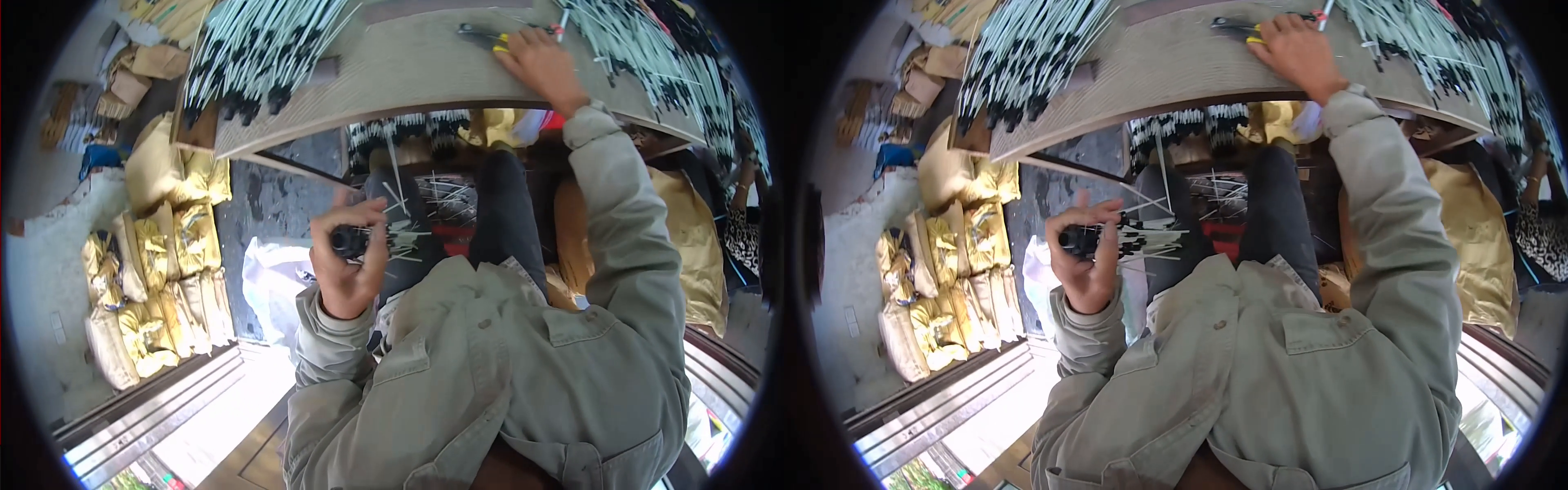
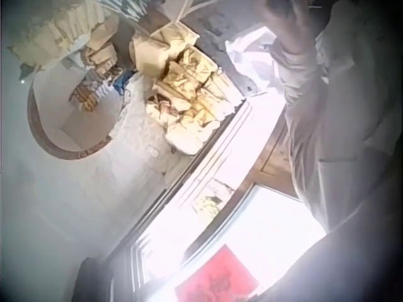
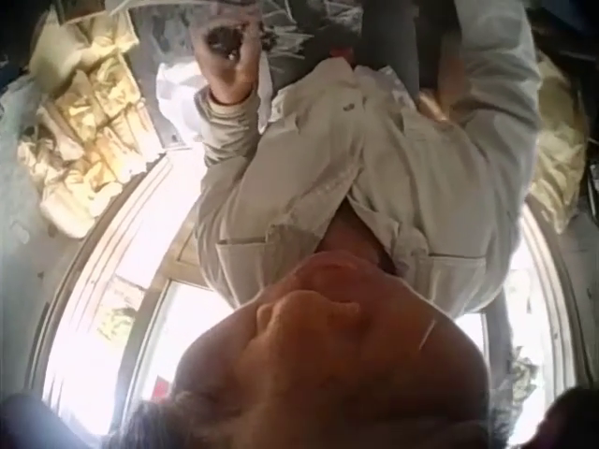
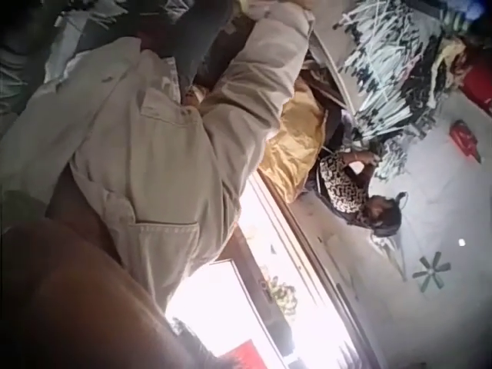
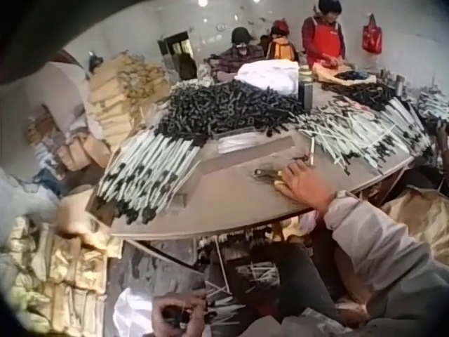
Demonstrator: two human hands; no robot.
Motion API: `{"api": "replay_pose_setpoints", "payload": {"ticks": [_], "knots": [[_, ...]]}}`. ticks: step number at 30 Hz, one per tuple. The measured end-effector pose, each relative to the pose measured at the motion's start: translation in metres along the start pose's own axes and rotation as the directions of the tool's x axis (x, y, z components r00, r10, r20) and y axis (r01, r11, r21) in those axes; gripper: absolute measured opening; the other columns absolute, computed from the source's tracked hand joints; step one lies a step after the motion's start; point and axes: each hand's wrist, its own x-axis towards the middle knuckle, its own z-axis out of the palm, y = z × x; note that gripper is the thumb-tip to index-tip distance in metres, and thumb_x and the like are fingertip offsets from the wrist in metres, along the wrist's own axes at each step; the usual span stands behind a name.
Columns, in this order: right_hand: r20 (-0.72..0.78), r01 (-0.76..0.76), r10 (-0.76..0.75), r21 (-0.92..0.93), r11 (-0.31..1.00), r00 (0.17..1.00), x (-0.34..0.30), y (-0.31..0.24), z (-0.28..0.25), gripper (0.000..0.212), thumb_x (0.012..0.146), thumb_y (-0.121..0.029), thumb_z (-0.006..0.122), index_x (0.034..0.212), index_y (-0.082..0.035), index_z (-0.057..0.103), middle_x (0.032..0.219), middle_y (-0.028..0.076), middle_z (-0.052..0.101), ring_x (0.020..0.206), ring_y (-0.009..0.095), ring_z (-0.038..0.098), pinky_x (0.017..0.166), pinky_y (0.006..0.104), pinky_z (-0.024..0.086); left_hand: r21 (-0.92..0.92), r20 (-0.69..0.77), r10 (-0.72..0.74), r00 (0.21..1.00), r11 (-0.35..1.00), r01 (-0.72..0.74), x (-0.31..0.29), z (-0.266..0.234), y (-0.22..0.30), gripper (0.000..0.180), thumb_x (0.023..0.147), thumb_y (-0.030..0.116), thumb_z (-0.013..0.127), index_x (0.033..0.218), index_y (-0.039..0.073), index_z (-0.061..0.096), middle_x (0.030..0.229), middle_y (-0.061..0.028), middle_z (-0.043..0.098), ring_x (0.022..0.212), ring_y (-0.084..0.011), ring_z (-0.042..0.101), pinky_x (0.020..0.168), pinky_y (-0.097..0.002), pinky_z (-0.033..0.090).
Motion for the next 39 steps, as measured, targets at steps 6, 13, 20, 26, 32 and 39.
{"api": "replay_pose_setpoints", "payload": {"ticks": [6, 13, 20, 26, 32, 39], "knots": [[0.411, -0.506, 0.323, 0.802, 0.316, 0.853, -0.008, -0.061, -0.086, 0.013, 0.082, -0.016, 0.059, 0.089, -0.005, 0.057, 0.072, 0.001, 0.052, 0.067, 0.013, 0.052, 0.062, 0.0255, 0.043, 0.176, 0.020, -0.009, 1.000, 0.984, 0.006, 0.003, -0.027, -0.009, 0.027, 0.070, -0.006, 0.059, 0.091, 0.004, 0.045, 0.078, -0.0075, 0.062, 0.079, -0.0215, 0.063, 0.106, -0.0504, 0.016], [0.123, 0.143, -0.223, 0.463, 0.875, 0.967, -0.006, -0.131, -0.157, 0.038, 0.072, -0.013, 0.063, 0.110, -0.015, 0.059, 0.117, 0.007, 0.048, 0.101, 0.020, 0.050, 0.088, 0.0390, 0.037, 0.222, 0.007, -0.005, 1.000, 0.975, 0.003, 0.014, -0.020, -0.015, 0.025, 0.069, -0.003, 0.060, 0.090, 0.004, 0.046, 0.076, -0.0074, 0.059, 0.070, -0.0215, 0.059, 0.106, -0.0496, 0.016], [-0.287, 0.346, -0.339, -0.030, 0.938, 0.896, 0.008, -0.128, -0.138, 0.040, 0.077, -0.028, 0.068, 0.115, -0.027, 0.054, 0.122, -0.003, 0.044, 0.117, 0.018, 0.042, 0.104, 0.0479, 0.023, 0.207, 0.100, 0.010, 0.995, 0.978, -0.031, 0.016, -0.018, -0.011, 0.030, 0.067, -0.003, 0.059, 0.092, 0.003, 0.044, 0.074, -0.0066, 0.055, 0.070, -0.0216, 0.057, 0.108, -0.0465, 0.012], [-0.341, 0.317, -0.366, -0.193, 0.929, 0.866, 0.001, -0.130, -0.132, 0.038, 0.072, -0.033, 0.072, 0.108, -0.030, 0.059, 0.117, -0.002, 0.042, 0.117, 0.018, 0.040, 0.105, 0.0513, 0.019, 0.147, 0.096, 0.026, 0.995, 0.988, -0.040, 0.020, -0.015, -0.013, 0.027, 0.069, -0.004, 0.057, 0.090, 0.003, 0.041, 0.073, -0.0085, 0.057, 0.070, -0.0186, 0.058, 0.108, -0.0482, 0.007], [-0.473, 0.223, -0.249, -0.112, 0.968, 0.845, -0.004, -0.143, -0.116, 0.022, 0.070, -0.027, 0.075, 0.086, -0.023, 0.062, 0.113, -0.003, 0.042, 0.105, 0.015, 0.045, 0.101, 0.0464, 0.025, 0.146, 0.103, 0.036, 0.994, 0.988, -0.051, 0.020, -0.017, -0.013, 0.030, 0.068, -0.004, 0.059, 0.092, 0.003, 0.043, 0.074, -0.0072, 0.058, 0.070, -0.0229, 0.059, 0.108, -0.0484, 0.010], [-0.076, 0.455, -0.469, 0.416, 0.787, 0.880, 0.006, -0.110, -0.152, 0.030, 0.063, -0.022, 0.075, 0.084, -0.008, 0.060, 0.096, 0.007, 0.052, 0.075, 0.022, 0.054, 0.059, 0.0329, 0.044, 0.109, 0.192, 0.062, 0.980, 0.990, -0.084, 0.022, -0.020, -0.012, 0.032, 0.065, -0.004, 0.059, 0.093, 0.003, 0.045, 0.074, -0.0072, 0.057, 0.066, -0.0234, 0.058, 0.102, -0.0465, 0.027]]}}
